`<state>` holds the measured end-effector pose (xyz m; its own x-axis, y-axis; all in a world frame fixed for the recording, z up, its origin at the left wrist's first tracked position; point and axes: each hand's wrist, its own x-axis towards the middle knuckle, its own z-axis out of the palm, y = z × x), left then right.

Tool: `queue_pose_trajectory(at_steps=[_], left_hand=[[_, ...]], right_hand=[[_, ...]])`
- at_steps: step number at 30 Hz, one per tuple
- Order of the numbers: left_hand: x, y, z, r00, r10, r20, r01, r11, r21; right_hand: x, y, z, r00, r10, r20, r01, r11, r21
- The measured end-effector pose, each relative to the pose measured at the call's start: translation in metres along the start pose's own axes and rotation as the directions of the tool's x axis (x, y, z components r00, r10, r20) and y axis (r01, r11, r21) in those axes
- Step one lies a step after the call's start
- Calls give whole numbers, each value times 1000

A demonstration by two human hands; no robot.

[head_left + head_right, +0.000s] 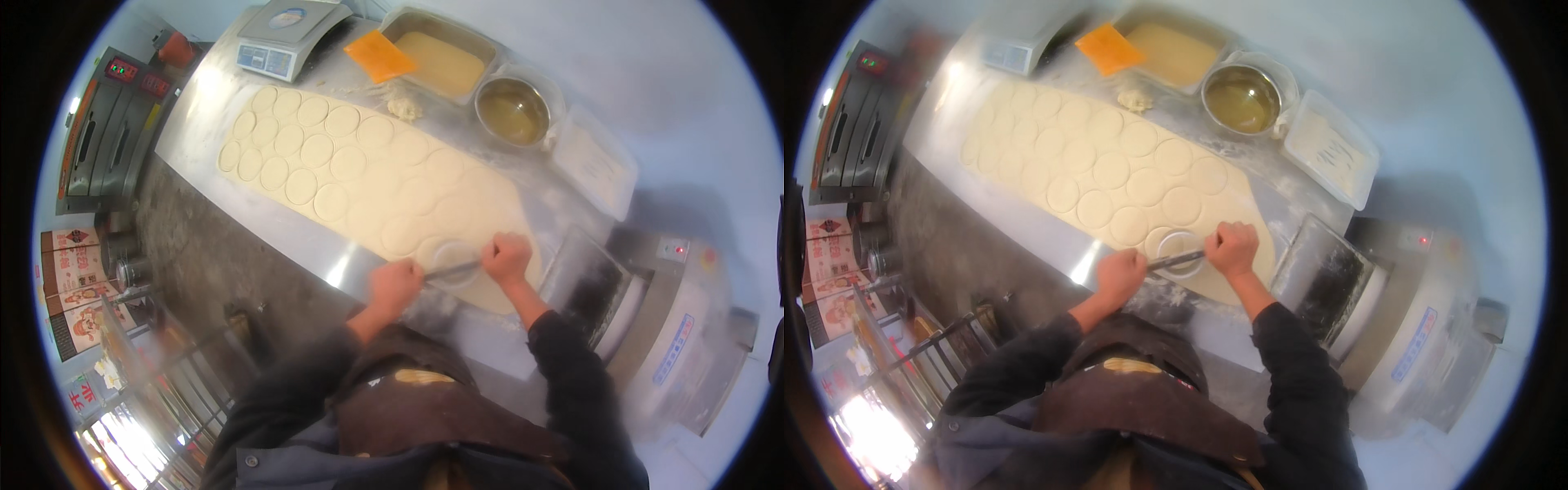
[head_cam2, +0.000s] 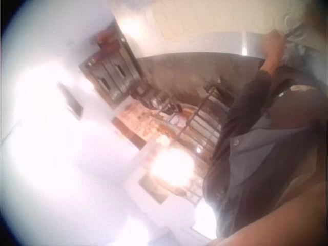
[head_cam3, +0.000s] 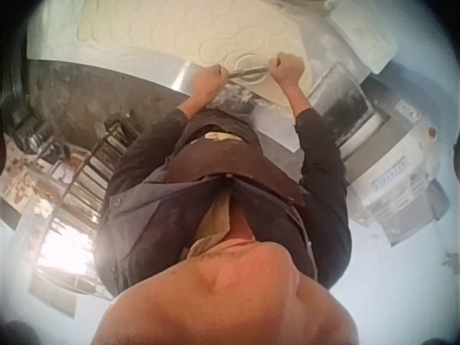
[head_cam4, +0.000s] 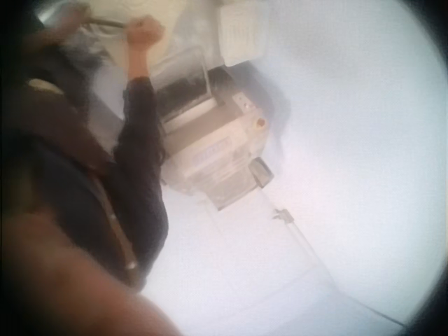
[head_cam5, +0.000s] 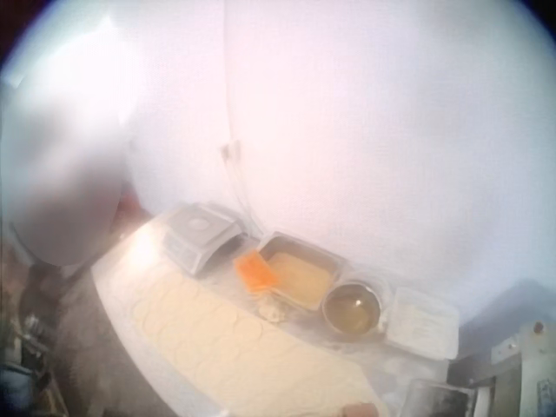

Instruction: The person cuts circular pieces from a sheet of dough using a round cutter, then places the cut dough pieces into a commercial oven. Later, the person removes a tray of baked buns from the oven using tongs and an oven mitt.

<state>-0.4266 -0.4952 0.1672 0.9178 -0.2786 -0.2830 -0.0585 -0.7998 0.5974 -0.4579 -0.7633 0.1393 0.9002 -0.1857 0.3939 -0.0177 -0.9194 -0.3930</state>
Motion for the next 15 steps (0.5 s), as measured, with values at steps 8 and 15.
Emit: queue_pose_trajectory(at_steps=[8, 15], left_hand=[[109, 97, 58, 995, 81, 60, -83, 996, 23], [143, 106, 78, 993, 106, 48, -110, 990, 84]], right_hand=[[54, 117, -25, 966, 243, 87, -220, 950, -221], [69, 136, -20, 946, 310, 95, -278, 925, -258]])
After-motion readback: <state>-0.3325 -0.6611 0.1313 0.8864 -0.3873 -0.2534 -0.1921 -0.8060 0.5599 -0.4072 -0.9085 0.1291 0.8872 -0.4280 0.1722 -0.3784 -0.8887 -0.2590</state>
